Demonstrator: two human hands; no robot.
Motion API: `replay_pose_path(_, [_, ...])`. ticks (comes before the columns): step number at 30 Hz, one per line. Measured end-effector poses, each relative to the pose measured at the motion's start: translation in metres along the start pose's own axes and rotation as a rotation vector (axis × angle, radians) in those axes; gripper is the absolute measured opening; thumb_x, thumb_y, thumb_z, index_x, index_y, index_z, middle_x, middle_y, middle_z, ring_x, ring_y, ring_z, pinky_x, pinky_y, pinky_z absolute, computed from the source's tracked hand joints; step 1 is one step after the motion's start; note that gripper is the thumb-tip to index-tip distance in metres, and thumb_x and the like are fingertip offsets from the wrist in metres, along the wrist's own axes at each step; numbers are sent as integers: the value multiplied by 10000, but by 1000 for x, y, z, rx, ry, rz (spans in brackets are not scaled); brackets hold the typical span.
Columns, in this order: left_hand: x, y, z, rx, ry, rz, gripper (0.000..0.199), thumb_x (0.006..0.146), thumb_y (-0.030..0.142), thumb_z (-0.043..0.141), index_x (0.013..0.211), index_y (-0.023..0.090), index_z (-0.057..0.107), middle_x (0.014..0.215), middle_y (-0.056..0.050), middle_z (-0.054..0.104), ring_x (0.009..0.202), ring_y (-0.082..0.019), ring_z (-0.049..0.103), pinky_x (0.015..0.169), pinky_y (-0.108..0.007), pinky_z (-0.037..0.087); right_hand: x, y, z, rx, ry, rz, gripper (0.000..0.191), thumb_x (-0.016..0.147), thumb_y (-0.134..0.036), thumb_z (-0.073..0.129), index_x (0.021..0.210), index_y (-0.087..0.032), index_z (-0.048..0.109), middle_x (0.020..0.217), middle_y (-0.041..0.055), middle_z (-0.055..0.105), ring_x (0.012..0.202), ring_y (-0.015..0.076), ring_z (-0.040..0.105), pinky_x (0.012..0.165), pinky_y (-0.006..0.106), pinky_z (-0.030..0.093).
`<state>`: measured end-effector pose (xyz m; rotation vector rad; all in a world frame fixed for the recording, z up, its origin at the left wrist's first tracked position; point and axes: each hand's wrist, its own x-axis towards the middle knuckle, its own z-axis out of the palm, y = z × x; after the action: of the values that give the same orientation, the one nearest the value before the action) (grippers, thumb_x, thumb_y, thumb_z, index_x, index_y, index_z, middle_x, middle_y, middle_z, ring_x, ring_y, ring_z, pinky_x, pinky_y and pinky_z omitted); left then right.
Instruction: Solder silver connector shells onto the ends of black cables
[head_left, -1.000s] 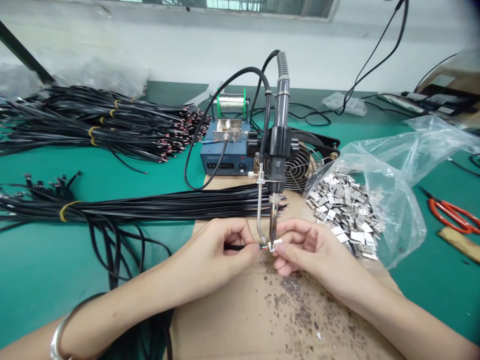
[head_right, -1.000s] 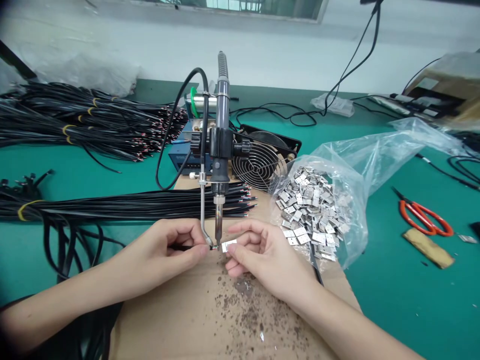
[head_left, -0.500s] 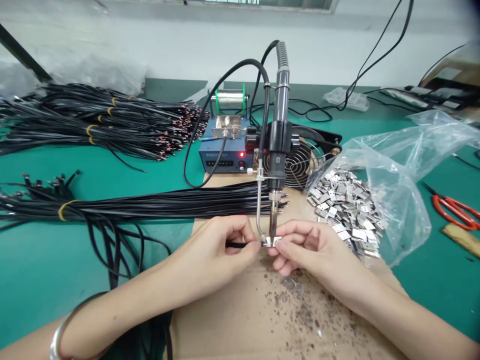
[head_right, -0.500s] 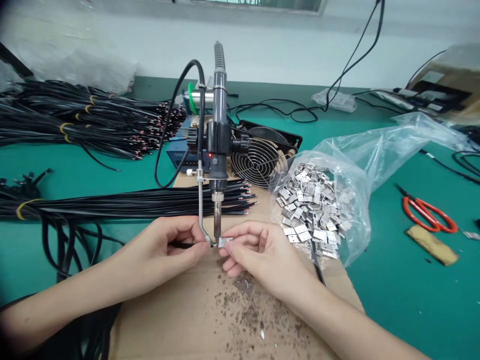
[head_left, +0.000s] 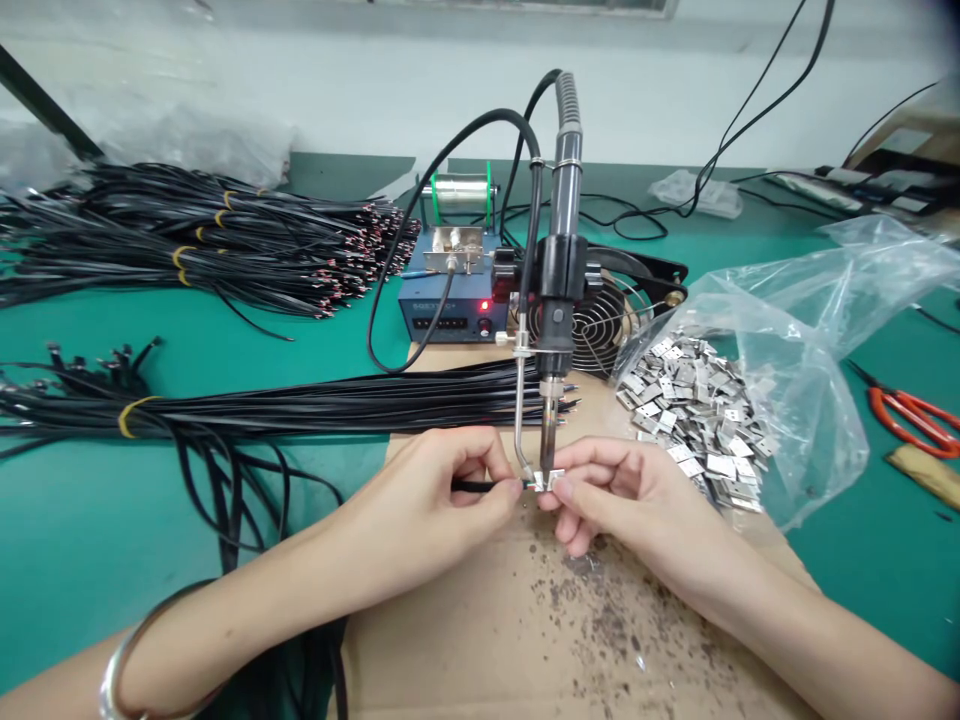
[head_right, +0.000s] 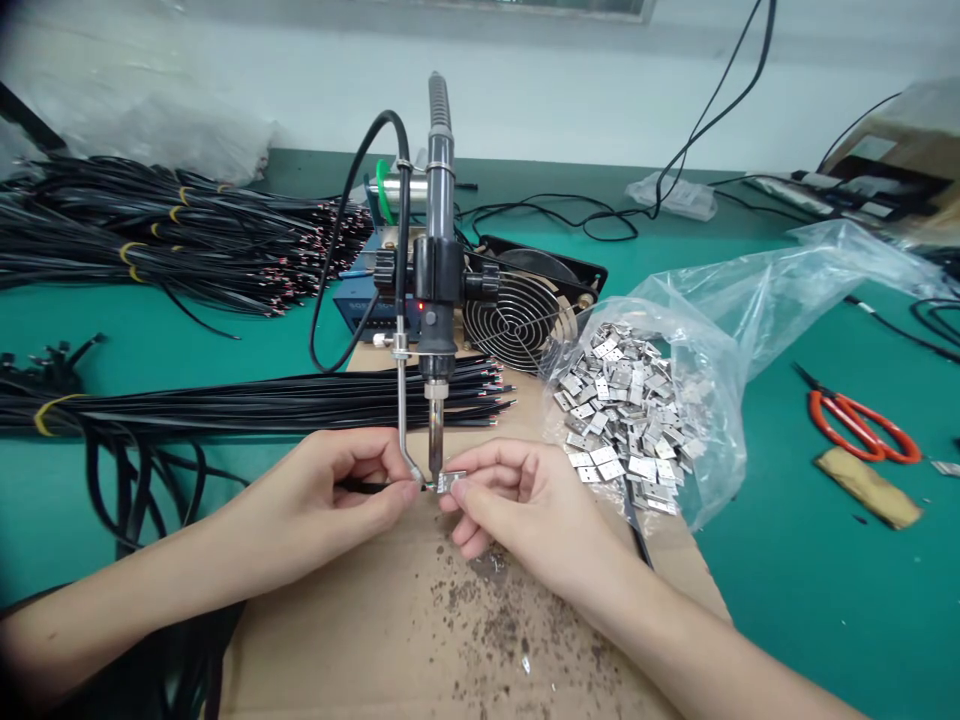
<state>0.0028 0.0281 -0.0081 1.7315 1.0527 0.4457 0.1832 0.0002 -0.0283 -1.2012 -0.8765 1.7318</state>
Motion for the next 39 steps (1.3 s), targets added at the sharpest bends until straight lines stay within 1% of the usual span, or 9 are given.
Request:
replay_pose_path(9, [0, 6, -2, 65, 19, -16, 126, 773, 190, 534, 649, 169, 538, 614, 51, 571, 579, -72, 447, 460, -102, 342, -1, -1, 0, -4, -2, -8, 169, 639, -187, 795, 750, -136, 678, 613, 20, 707, 430, 74, 609, 404, 140, 522])
replay_pose_path(13, [0, 7, -2, 73, 15, -34, 118, 769, 189, 536, 652, 168, 540, 627, 42, 585, 605, -82, 472, 473, -107, 362, -2, -1, 0, 2, 1, -6, 178, 625, -173, 800, 747, -135, 676, 608, 17, 706, 429, 74, 608, 400, 138, 519])
replay_pose_path(17, [0, 5, -2, 91, 15, -1, 115, 780, 184, 528, 667, 171, 543, 644, 39, 599, 625, -87, 486, 479, -109, 365, -2, 0, 0, 12, -6, -16, 176, 629, -184, 801, 742, -137, 674, 605, 13, 704, 421, 65, 595, 398, 131, 509])
replay_pose_path(20, [1, 6, -3, 82, 3, 11, 119, 784, 178, 522, 667, 168, 540, 665, 35, 613, 643, -91, 500, 490, -111, 377, -2, 0, 0, 15, -15, -21, 183, 633, -199, 803, 751, -139, 677, 611, 15, 706, 419, 62, 587, 397, 127, 497])
replay_pose_path(27, [0, 15, -5, 65, -16, -30, 120, 781, 165, 525, 662, 158, 537, 651, 32, 597, 654, -95, 496, 518, -123, 392, -4, -1, -1, 4, -17, -16, 195, 649, -236, 798, 777, -145, 684, 645, 35, 711, 442, 62, 575, 412, 133, 468])
replay_pose_path(34, [-1, 13, -4, 47, 4, -26, 121, 777, 167, 531, 656, 158, 532, 656, 25, 594, 645, -96, 494, 506, -122, 385, -7, -2, -1, -47, -1, -11, 176, 645, -228, 785, 770, -158, 682, 636, 17, 707, 412, 49, 536, 398, 133, 428])
replay_pose_path(39, [-2, 13, -5, 36, -10, -17, 129, 787, 176, 524, 659, 158, 521, 666, 21, 591, 641, -94, 485, 507, -124, 383, -6, -3, -1, -40, -1, -1, 165, 654, -218, 775, 772, -151, 681, 662, 40, 720, 404, 52, 527, 397, 144, 426])
